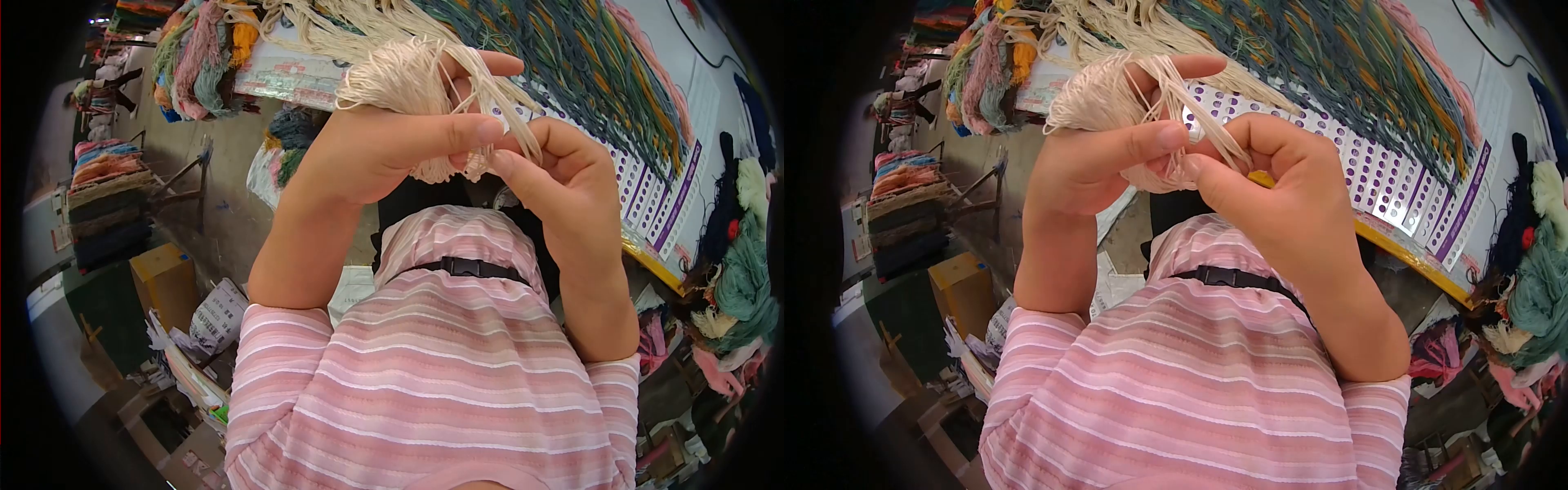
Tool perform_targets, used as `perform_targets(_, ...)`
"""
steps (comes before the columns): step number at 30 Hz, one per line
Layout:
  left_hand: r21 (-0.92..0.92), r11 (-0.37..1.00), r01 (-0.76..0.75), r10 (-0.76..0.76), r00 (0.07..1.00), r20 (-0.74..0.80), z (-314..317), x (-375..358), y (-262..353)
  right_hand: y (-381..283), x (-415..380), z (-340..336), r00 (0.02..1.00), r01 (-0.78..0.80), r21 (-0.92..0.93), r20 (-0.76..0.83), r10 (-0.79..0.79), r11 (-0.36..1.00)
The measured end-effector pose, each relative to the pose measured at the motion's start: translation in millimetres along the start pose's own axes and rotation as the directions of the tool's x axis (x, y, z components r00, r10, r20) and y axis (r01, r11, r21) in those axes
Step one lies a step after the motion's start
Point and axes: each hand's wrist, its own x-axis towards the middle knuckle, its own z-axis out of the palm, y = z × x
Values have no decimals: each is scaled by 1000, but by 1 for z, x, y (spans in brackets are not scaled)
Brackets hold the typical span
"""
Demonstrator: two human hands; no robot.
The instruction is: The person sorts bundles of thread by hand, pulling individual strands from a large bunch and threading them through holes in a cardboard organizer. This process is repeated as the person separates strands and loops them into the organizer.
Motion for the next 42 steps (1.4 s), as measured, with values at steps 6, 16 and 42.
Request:
perform_targets(6, -9, 1000, -12, 11, 1000, -6, -1, -1, -1, 5, 1, 2, 999, -8, 91, -33, 11, 996)
perform_targets(16, -31, 999, -41, 39, 997, -70, 3, -3, 0, 15, 1, 0, 999, 49, 192, -10, -48, 980)
perform_targets(42, -99, 995, 11, -15, 999, -38, -4, 1, -5, 17, 0, 5, 998, -2, 144, 66, -8, 990)
